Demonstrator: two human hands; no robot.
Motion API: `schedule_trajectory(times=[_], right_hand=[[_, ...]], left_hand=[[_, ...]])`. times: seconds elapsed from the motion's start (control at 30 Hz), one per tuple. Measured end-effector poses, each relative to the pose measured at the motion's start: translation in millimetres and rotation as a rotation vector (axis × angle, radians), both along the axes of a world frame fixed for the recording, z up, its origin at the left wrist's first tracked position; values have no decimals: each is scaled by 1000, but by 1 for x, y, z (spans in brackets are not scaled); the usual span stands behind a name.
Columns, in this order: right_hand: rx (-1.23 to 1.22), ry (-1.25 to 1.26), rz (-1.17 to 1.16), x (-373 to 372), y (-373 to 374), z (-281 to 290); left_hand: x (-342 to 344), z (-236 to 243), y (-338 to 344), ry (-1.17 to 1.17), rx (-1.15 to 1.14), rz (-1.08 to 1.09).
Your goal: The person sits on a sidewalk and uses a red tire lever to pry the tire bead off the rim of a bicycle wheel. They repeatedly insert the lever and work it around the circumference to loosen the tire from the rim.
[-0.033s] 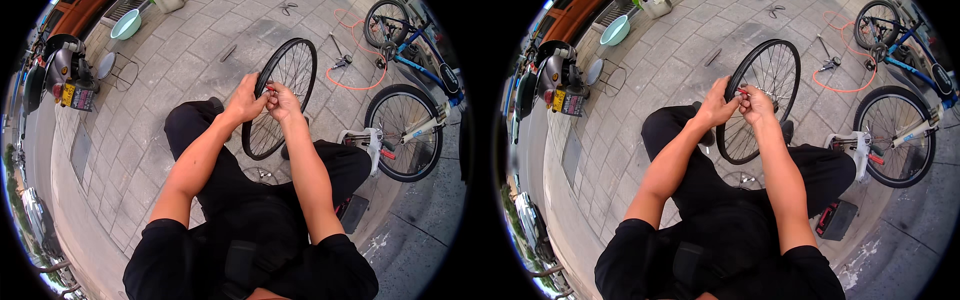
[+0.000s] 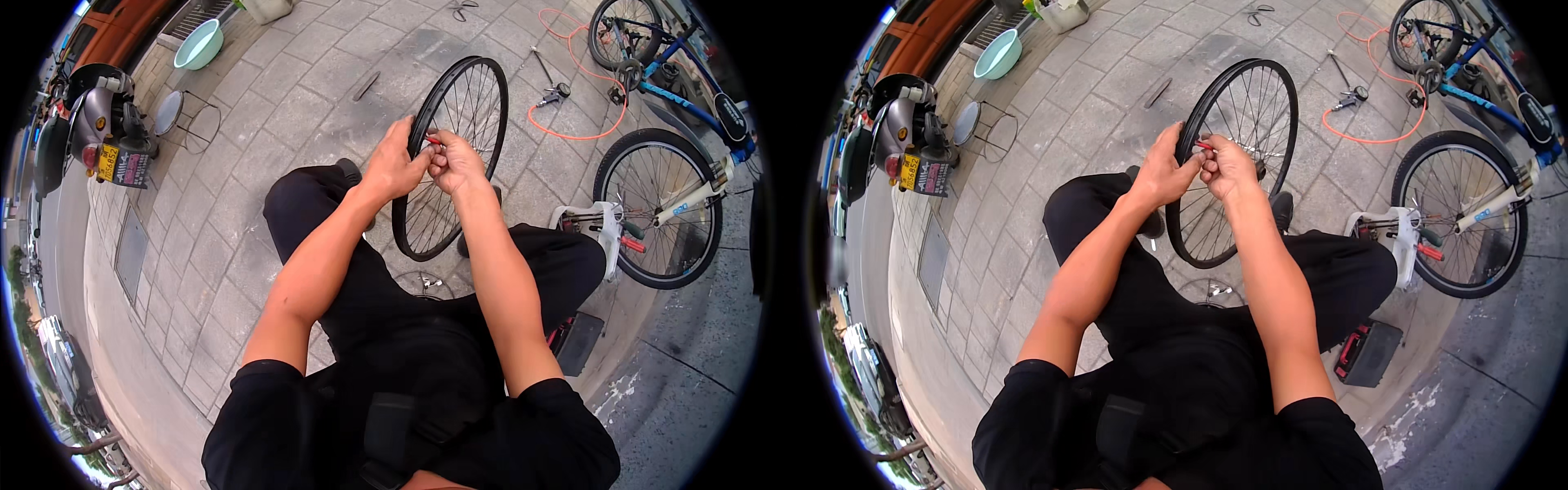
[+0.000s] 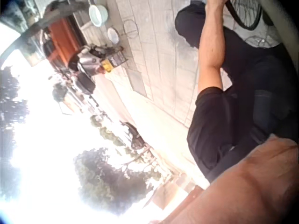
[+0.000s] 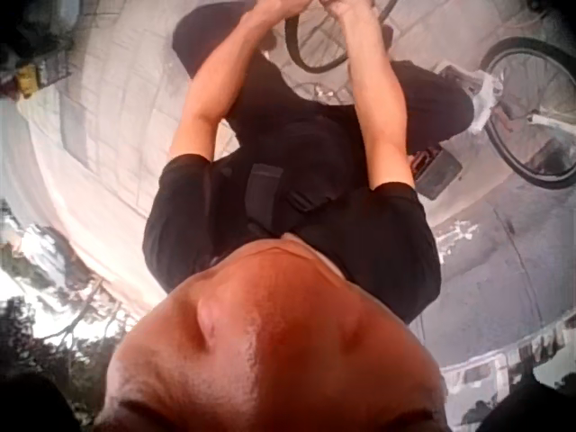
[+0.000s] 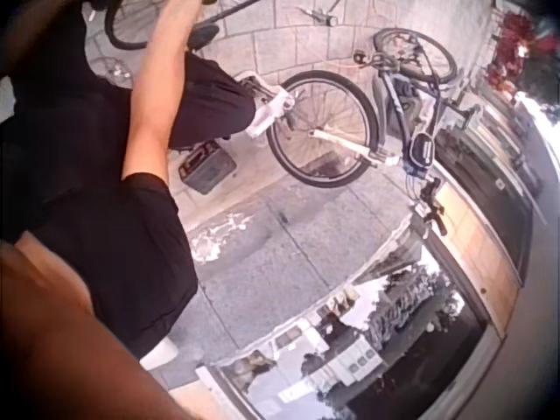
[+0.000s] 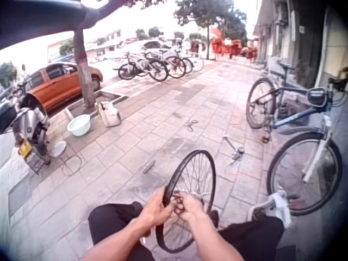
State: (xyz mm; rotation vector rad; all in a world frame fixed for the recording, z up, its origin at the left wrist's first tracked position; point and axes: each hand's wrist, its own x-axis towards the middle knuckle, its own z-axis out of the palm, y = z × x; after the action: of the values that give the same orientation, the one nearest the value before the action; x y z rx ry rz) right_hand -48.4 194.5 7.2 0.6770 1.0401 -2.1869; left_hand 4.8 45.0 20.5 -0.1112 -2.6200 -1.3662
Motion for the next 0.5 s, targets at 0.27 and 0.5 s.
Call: schedule_trajectory(times=[0.27,0.5], right_hand=[[-160,302,-36,19,3,-17],[420,636,49,14,-4,-12]], left_hand=[[-7,27,1,-234,29,92],[14,-15,-22,-41,-65,-16]])
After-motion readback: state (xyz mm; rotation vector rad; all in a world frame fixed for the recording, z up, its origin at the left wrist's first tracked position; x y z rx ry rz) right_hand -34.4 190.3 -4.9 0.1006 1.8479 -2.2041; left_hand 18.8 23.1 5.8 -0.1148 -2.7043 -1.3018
